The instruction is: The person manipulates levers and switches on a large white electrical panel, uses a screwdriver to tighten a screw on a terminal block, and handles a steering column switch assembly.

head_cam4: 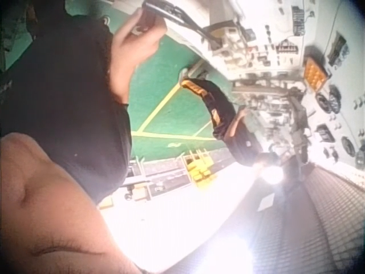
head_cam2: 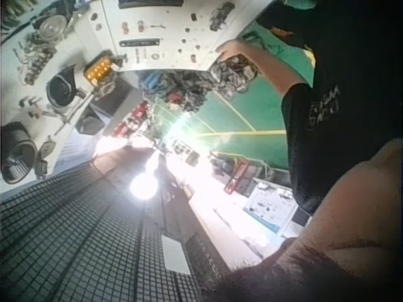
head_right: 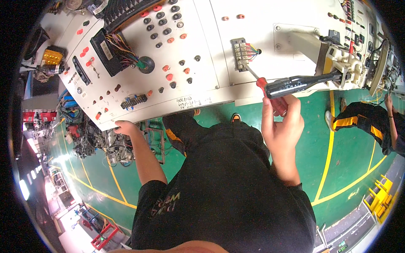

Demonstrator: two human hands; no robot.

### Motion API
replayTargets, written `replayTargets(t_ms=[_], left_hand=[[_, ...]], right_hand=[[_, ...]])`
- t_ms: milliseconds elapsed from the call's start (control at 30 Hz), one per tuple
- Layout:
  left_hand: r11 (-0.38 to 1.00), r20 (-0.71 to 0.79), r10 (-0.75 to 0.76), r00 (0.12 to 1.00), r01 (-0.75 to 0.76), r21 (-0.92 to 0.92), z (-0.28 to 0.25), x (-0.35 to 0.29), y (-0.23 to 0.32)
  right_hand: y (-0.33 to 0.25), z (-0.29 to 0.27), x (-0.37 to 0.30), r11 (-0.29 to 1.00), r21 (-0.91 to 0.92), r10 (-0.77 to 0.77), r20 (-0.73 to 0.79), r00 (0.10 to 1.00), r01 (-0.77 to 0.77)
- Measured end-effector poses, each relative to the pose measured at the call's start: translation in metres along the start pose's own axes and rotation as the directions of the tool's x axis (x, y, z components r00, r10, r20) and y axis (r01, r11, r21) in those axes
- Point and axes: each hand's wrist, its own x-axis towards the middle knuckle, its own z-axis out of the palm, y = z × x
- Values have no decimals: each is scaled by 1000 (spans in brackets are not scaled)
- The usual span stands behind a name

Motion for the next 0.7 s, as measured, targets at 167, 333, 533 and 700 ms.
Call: replayTargets(t_ms=[167,333,533,700], left_hand=[[1000,-4,2,1000,-2,18,0,-2,2],[998,-1,-3,1000,4,59,-1,-1,2],[998,-23,-27,999,29,51,0,0,2],[1000,-3,11,1000,-11,-1,1,-1,1]], right_hand=[[-8,-5,7,994,-101,-36,75,997,43],[-13,-10,12,978,-116,-154,159,975,173],[-13,-3,14,976,-173,-117,98,988,133],[-17,-9,21,951,-250,-153,137,979,184]])
